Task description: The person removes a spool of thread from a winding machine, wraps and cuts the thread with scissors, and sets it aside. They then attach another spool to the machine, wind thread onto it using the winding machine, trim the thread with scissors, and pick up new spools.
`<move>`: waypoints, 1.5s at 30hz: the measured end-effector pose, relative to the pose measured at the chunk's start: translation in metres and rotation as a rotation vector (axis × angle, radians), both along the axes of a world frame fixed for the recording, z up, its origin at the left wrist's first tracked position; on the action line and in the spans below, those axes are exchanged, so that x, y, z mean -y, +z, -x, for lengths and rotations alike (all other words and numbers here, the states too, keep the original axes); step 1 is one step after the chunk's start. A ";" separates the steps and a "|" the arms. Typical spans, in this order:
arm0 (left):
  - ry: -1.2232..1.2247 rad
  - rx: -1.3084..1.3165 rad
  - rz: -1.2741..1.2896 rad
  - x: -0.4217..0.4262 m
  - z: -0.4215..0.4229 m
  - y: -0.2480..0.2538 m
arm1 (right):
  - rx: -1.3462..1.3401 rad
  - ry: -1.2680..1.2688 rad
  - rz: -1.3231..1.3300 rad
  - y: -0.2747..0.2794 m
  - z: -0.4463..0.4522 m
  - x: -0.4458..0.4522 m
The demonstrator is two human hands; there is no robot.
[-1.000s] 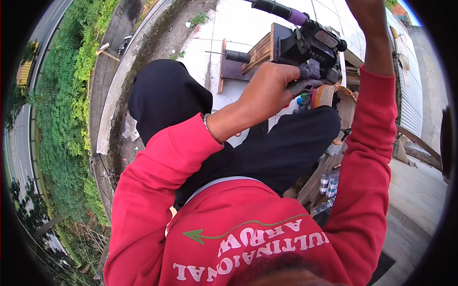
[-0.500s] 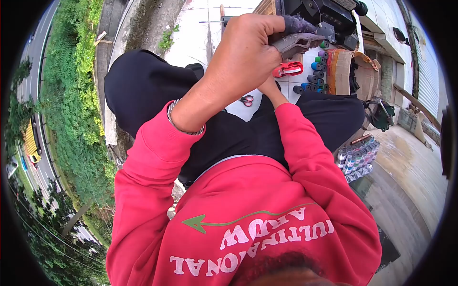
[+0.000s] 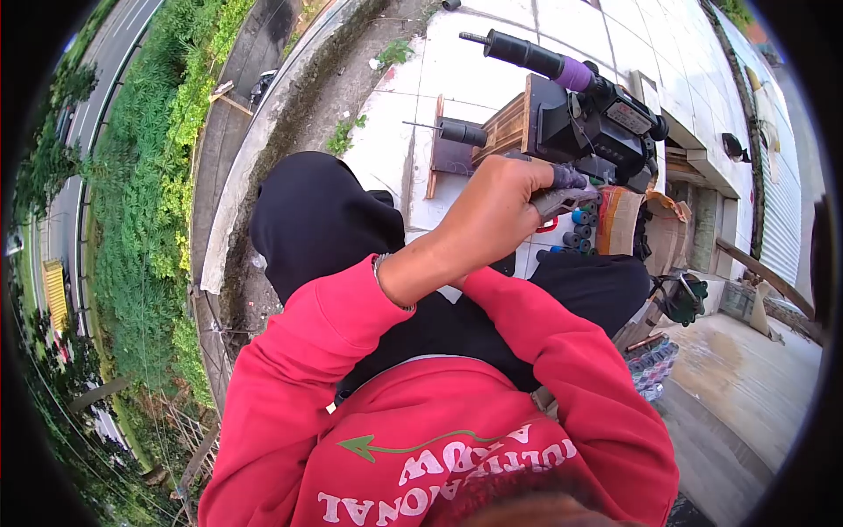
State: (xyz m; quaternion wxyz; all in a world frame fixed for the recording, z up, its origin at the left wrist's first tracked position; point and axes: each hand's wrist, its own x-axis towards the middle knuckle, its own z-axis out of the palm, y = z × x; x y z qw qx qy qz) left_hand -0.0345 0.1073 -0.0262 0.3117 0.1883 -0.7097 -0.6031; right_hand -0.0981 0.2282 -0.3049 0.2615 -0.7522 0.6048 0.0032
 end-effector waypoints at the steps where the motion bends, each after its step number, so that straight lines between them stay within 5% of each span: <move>1: 0.006 0.041 0.010 0.002 -0.002 0.001 | 0.073 0.034 0.039 0.018 0.000 -0.005; 4: 0.043 0.029 -0.007 0.007 -0.004 0.005 | 0.311 0.127 -0.020 0.106 0.015 -0.013; 6: 0.062 0.124 0.010 0.010 -0.006 0.002 | 0.255 0.104 -0.492 0.219 0.035 0.008; 9: 0.101 0.119 0.006 0.010 -0.001 -0.010 | 0.499 0.316 -0.570 0.380 0.053 0.050; 11: 0.061 0.059 -0.027 0.008 -0.002 -0.012 | 0.555 0.386 -0.277 0.440 0.064 0.085; 12: 0.019 0.003 -0.046 0.008 -0.002 -0.012 | 0.505 0.184 -0.216 0.463 0.065 0.099; 13: 0.174 0.056 0.037 0.001 0.004 -0.016 | 0.436 0.091 -0.055 0.469 0.069 0.118; 16: 0.047 0.080 0.024 0.003 0.010 -0.025 | 0.162 0.201 0.207 0.466 0.076 0.204; 23: 0.097 0.021 0.036 -0.006 0.010 -0.031 | -0.288 0.296 -0.082 0.454 0.040 0.268; 45: 0.066 0.043 0.096 -0.009 -0.001 -0.023 | -0.499 0.365 -0.112 0.443 0.028 0.280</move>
